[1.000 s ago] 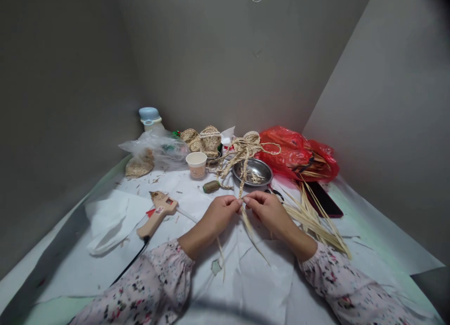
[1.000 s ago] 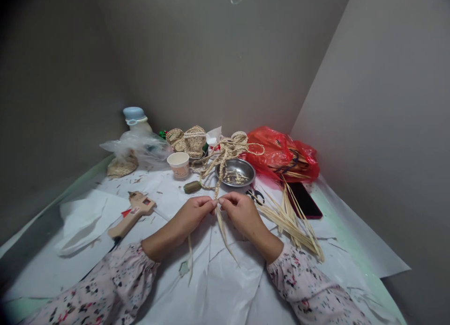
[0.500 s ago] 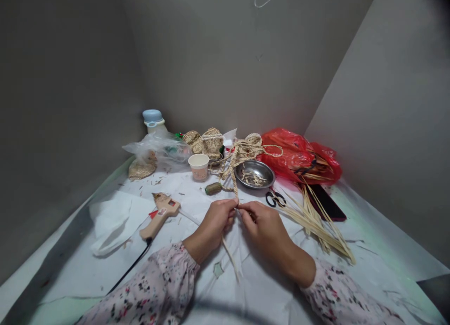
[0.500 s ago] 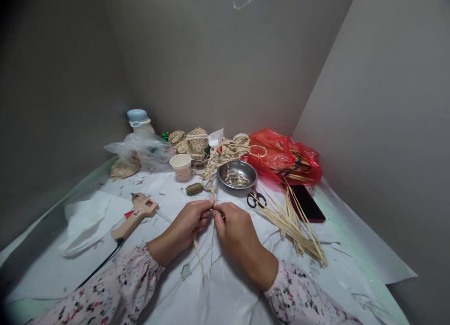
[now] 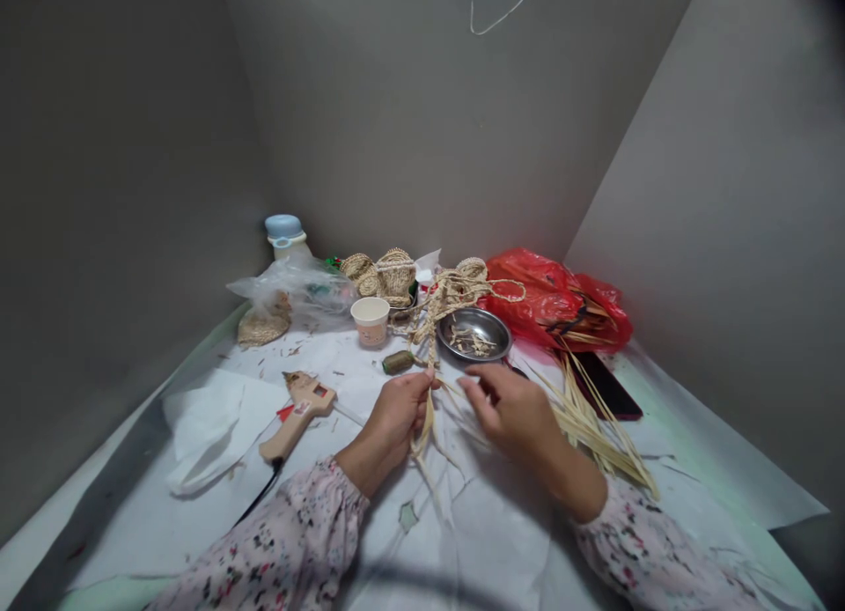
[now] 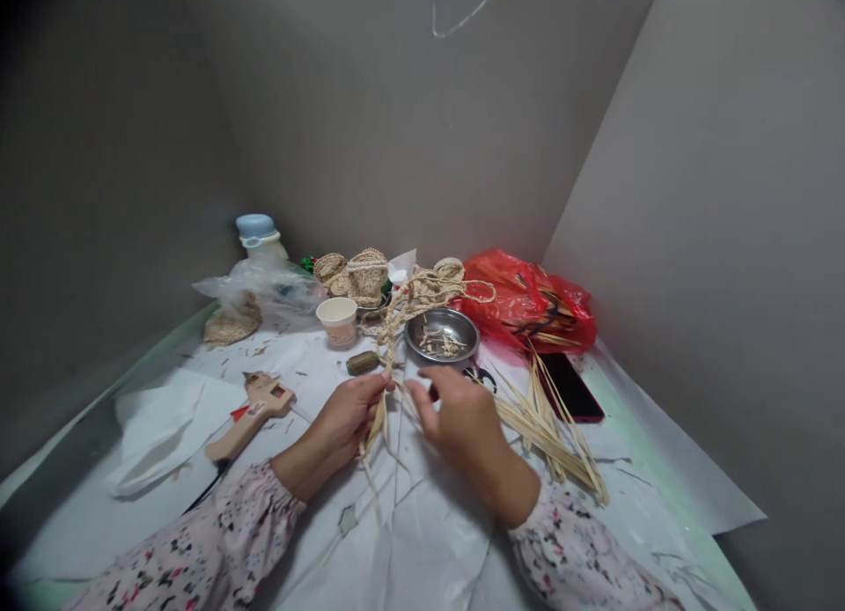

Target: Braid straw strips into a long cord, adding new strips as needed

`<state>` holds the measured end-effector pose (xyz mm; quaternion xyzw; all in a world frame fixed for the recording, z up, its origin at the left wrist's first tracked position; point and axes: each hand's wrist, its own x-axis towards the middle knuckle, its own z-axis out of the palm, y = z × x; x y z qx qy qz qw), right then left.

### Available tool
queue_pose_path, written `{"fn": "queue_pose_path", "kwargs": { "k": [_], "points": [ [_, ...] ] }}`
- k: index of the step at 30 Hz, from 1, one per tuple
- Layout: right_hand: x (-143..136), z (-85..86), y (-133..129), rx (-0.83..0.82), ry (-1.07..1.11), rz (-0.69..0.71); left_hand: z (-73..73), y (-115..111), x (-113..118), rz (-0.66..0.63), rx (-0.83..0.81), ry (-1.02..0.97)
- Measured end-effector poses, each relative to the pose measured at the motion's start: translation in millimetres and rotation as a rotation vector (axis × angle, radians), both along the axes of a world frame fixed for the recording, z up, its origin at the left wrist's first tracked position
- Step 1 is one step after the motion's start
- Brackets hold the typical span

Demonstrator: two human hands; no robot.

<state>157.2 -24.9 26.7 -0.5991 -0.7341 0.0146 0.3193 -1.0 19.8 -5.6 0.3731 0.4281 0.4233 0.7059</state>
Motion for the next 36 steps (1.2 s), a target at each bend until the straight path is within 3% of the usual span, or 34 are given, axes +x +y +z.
{"fn": "queue_pose_path", "kwargs": {
  "k": [4,8,11,15,19,23,26,29,32,36],
  "points": [
    [41,27.1,12,-0.246,-0.288,-0.254,-0.7,0,-1,-0.034,-0.040,0.030],
    [62,37.4,12,-0.566,-0.489,-0.290,-4.6,0,0,-0.046,-0.026,0.048],
    [64,37.1,10,-0.617,-0.502,-0.272,-5.1,0,0,-0.056,-0.031,0.065],
    [64,40.0,12,-0.346,-0.294,-0.252,-3.3,-1,0,-0.063,-0.033,0.073],
    [56,43.7,11,0.011,0.187,-0.084,-2.2,-1,-1,-0.065,-0.040,0.067],
    [36,35.7,4,0.178,0.449,0.063,-3.8,0,-1,-0.067,-0.053,0.043],
    [19,23.4,-3,0.295,0.367,0.206,-6.5,1,-1,-0.068,-0.058,0.027],
    [6,10.5,-9,0.372,0.209,0.444,-8.6,1,-1,-0.078,-0.041,-0.010],
    [-4,1.1,-15,0.383,0.045,0.665,-8.0,0,0,-0.072,-0.051,-0.055],
    [-13,-1.8,-22,0.355,-0.074,0.809,-5.3,-2,1,-0.055,-0.066,-0.054]
  ]
}}
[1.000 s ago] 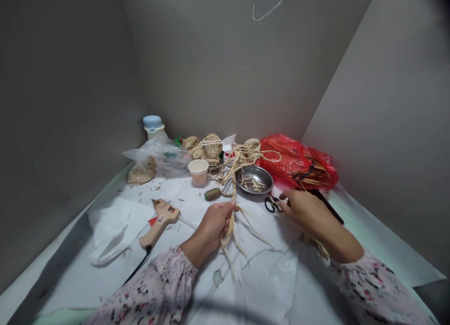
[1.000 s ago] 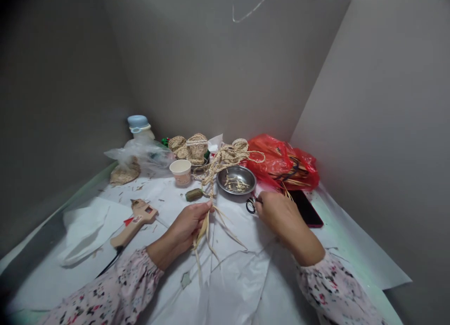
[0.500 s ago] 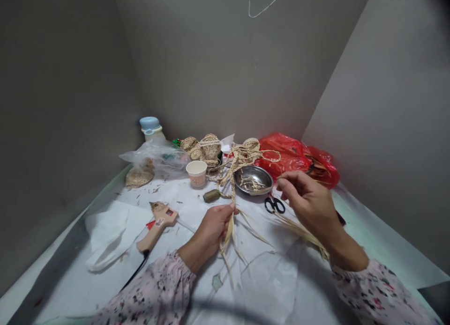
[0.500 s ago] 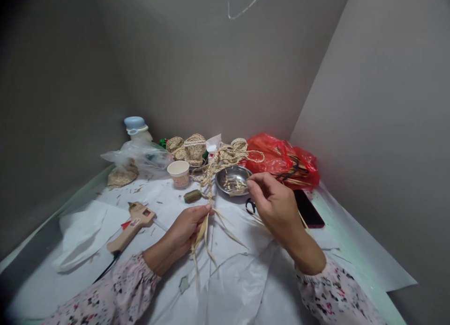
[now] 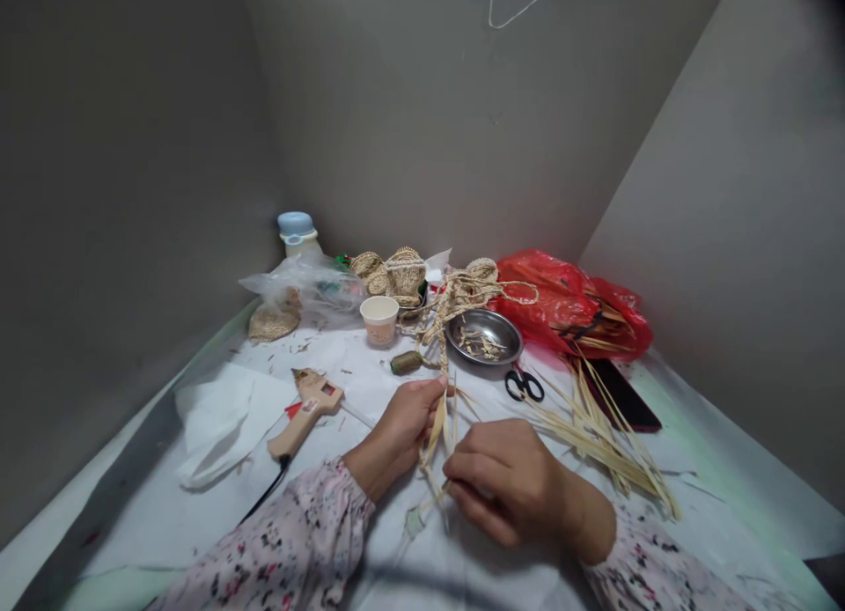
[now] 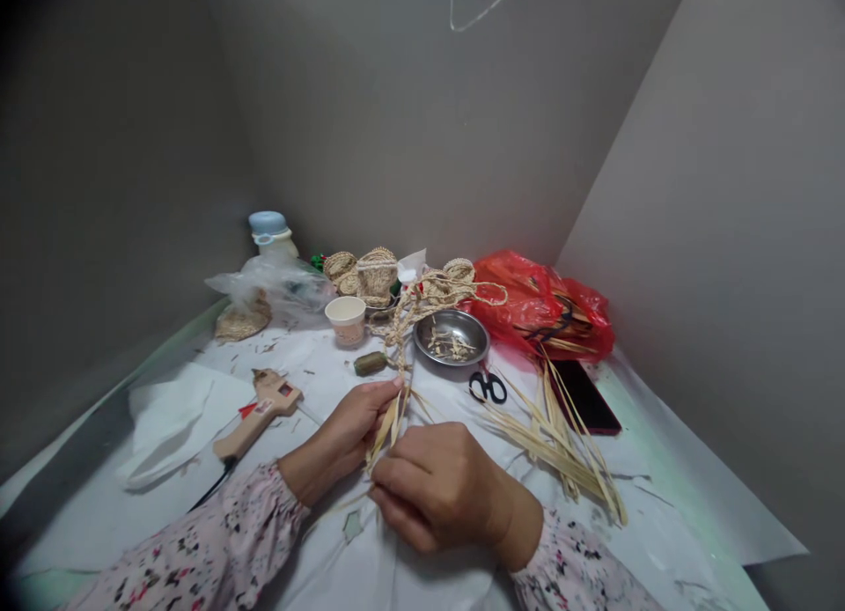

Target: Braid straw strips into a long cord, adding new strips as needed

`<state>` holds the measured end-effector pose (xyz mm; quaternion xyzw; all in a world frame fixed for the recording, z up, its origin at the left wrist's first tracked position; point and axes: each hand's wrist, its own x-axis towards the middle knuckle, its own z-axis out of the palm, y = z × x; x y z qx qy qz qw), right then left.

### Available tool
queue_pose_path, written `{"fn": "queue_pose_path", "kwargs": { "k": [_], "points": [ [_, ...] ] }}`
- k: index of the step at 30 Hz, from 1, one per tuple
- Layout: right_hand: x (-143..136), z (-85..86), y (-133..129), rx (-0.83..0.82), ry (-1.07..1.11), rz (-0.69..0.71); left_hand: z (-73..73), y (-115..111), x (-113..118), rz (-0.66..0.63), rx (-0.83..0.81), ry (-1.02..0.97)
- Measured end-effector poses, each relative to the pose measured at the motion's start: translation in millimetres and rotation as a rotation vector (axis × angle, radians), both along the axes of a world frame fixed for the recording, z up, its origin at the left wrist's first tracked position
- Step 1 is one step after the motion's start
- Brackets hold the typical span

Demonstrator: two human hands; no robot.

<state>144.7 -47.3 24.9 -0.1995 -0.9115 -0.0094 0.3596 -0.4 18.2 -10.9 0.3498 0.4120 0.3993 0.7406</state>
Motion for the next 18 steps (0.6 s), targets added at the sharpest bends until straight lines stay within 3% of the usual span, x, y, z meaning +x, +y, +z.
{"fn": "queue_pose_path", "kwargs": {
  "k": [3,5,8,10,11,15,18],
  "points": [
    [0,0.9,-2,-0.042,0.032,0.075,-0.3,0,0,-0.016,0.007,0.020],
    [3,-0.4,1,-0.090,0.156,0.050,-1.3,0,0,-0.026,0.015,0.034],
    [9,-7.4,13,-0.237,0.378,-0.310,-1.6,0,0,-0.037,0.016,0.037],
    [13,-15.1,24,-0.387,0.448,-0.601,-0.6,0,0,-0.038,0.003,0.041],
    [15,-19.4,30,-0.474,0.448,-0.676,0.1,0,0,-0.039,-0.002,0.049],
    [22,-33.4,45,-0.781,0.437,-0.673,1.5,-2,0,-0.056,0.025,0.069],
    [24,-35.5,47,-0.866,0.488,-0.633,0.2,-2,0,-0.078,0.038,0.059]
  ]
}}
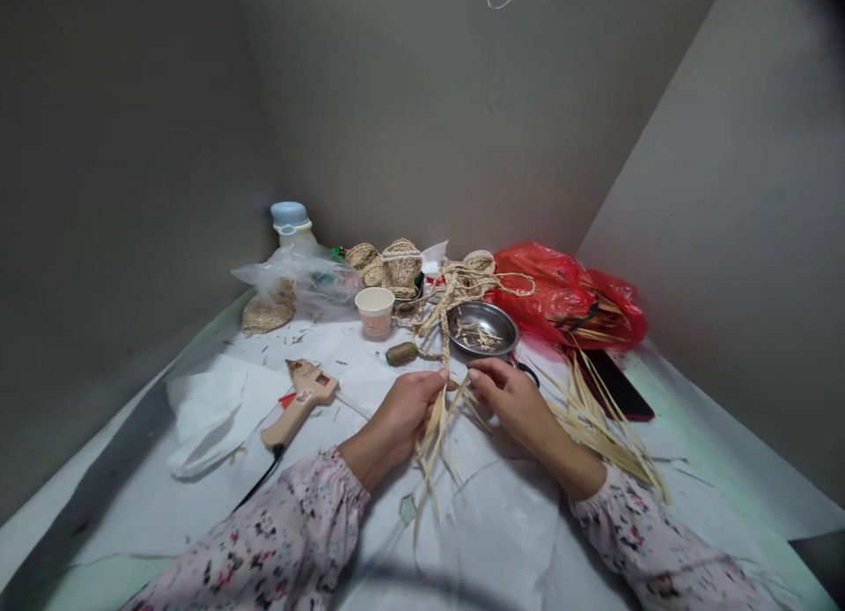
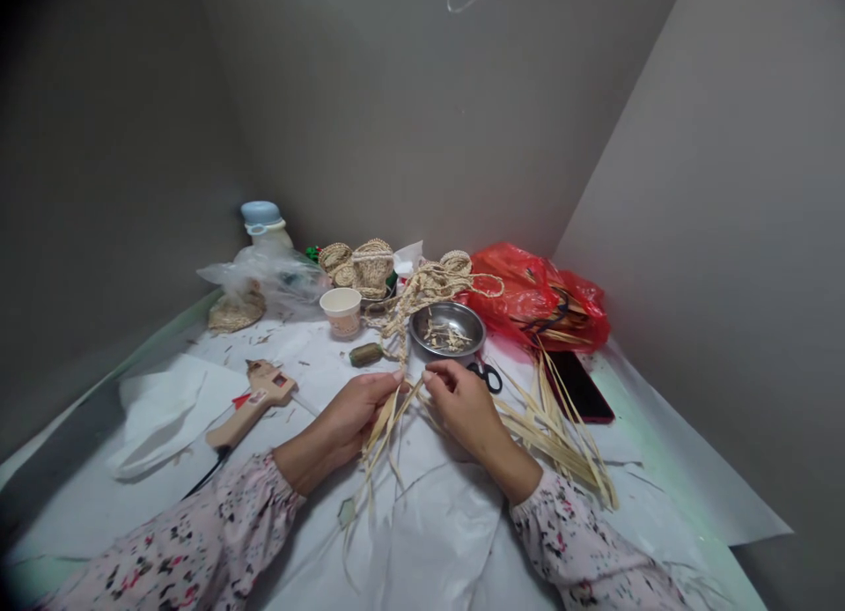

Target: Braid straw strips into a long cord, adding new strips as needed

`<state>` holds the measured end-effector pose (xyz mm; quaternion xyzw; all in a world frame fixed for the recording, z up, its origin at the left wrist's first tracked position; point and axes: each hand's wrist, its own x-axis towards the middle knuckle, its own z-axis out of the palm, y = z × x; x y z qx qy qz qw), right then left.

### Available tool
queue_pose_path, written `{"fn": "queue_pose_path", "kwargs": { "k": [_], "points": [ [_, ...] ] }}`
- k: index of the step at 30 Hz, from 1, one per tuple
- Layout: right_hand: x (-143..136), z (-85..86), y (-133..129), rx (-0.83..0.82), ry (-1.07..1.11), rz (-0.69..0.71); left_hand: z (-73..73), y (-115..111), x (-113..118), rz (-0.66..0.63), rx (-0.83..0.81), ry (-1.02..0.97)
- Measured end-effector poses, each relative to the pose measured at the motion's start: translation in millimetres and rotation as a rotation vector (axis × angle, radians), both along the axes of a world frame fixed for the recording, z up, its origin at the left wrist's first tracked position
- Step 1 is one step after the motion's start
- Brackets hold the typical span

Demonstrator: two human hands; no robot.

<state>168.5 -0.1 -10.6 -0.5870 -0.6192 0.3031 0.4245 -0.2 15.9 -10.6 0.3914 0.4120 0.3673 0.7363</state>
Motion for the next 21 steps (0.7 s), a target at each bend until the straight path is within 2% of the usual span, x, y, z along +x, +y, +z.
{"fn": "queue_pose_path", "kwargs": {
  "k": [5,11,14,16,19,21],
  "points": [
    [-5,6.8,-5,0.041,0.062,0.052,-0.6,-2,2,-0.027,0.001,-0.001],
    [-10,4.4,-8,0.123,-0.023,0.070,1.6,-4,3,-0.022,0.017,0.001],
    [-5,7.9,-9,0.225,-0.101,0.057,1.1,-4,2,-0.019,0.021,0.024],
    [0,12.9,-12,0.314,-0.212,0.140,0.3,-3,2,-0.003,0.043,0.022],
    [7,20.1,-16,0.407,-0.464,0.391,-1.2,-2,2,0.012,0.052,0.012],
    [9,22.9,-18,0.454,-0.644,0.493,-1.8,-1,2,0.007,0.038,0.000]
  ]
}}
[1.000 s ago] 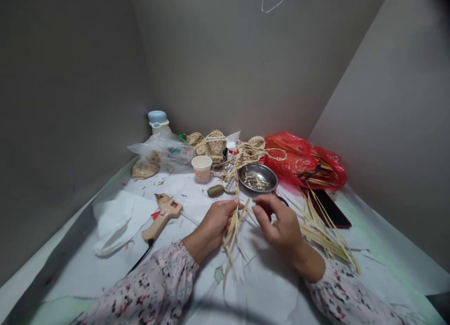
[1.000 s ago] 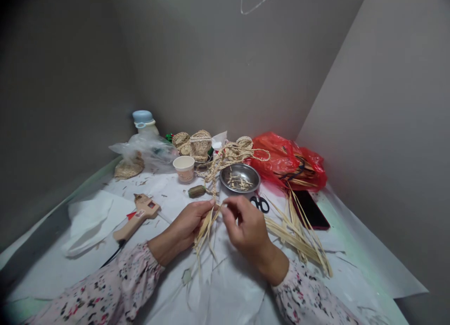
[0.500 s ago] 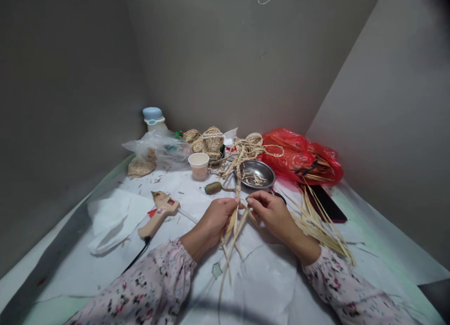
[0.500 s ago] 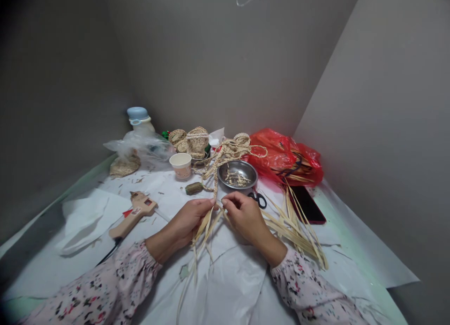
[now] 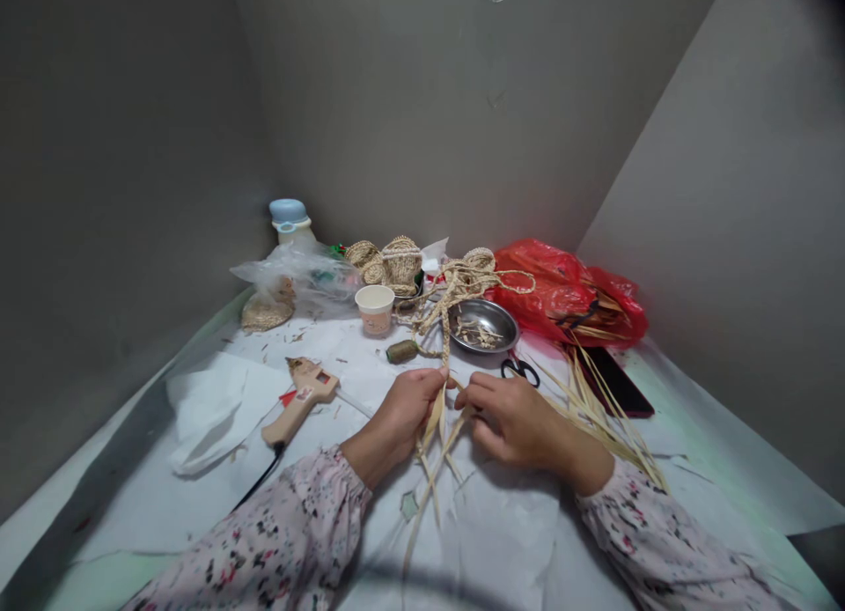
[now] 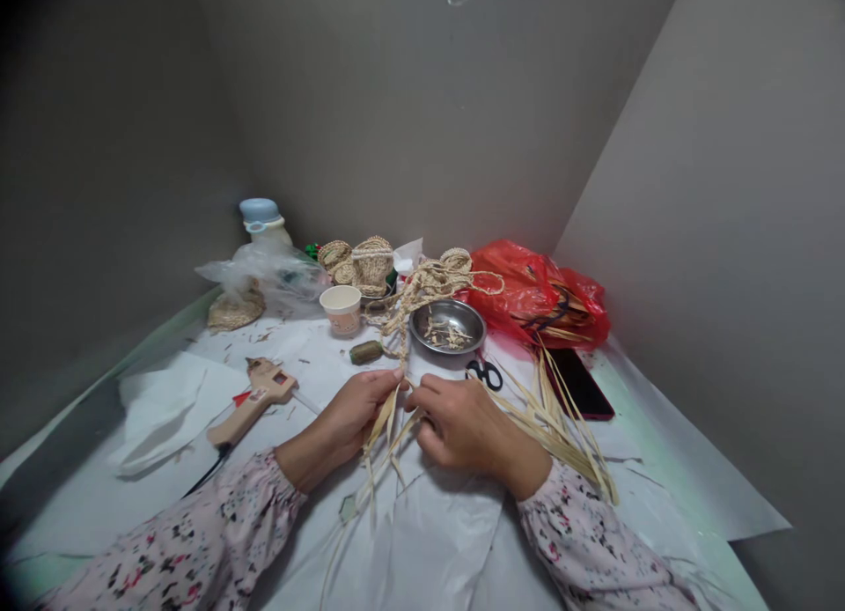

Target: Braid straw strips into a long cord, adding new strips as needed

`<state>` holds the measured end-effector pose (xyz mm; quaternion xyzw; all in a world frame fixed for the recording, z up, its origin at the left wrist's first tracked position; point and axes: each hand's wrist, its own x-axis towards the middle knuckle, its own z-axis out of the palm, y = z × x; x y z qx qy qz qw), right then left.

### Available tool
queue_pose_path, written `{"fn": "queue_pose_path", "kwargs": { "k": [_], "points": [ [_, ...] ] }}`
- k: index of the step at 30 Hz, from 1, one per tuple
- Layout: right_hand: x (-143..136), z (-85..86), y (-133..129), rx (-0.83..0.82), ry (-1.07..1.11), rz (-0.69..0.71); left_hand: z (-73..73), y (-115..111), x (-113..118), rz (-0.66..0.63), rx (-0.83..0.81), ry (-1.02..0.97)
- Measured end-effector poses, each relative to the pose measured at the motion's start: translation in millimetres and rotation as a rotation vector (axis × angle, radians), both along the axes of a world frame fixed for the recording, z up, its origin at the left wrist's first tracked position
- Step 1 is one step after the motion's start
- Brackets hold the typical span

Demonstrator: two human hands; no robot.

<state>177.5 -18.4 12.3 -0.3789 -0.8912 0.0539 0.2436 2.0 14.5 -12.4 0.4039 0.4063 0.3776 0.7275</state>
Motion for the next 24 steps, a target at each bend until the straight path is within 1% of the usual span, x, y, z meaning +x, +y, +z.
{"fn": "queue_pose_path", "kwargs": {
  "k": [2,3,5,9,12,17,20,24],
  "points": [
    [1,1.0,0,0.070,-0.101,0.002,0.2,1,0,0.009,-0.018,-0.009],
    [2,0.9,0,0.104,-0.108,-0.004,0.6,1,0,0.015,-0.030,-0.010],
    [2,-0.2,2,0.166,-0.053,-0.011,1.2,1,0,0.020,-0.045,-0.010],
    [-3,-6.8,3,0.269,0.149,-0.020,-0.1,1,0,-0.001,-0.027,-0.044],
    [-8,-14.5,3,0.260,0.200,-0.033,-3.1,1,1,-0.010,-0.005,-0.064],
    [-12,-25.1,6,0.210,0.202,-0.094,-4.6,1,3,-0.048,0.000,-0.124],
    [-13,-27.2,6,0.177,0.214,-0.117,-3.9,1,3,-0.047,0.004,-0.147],
    [-14,-26.1,6,0.174,0.239,-0.122,-5.4,1,1,-0.048,0.013,-0.103]
  ]
}}
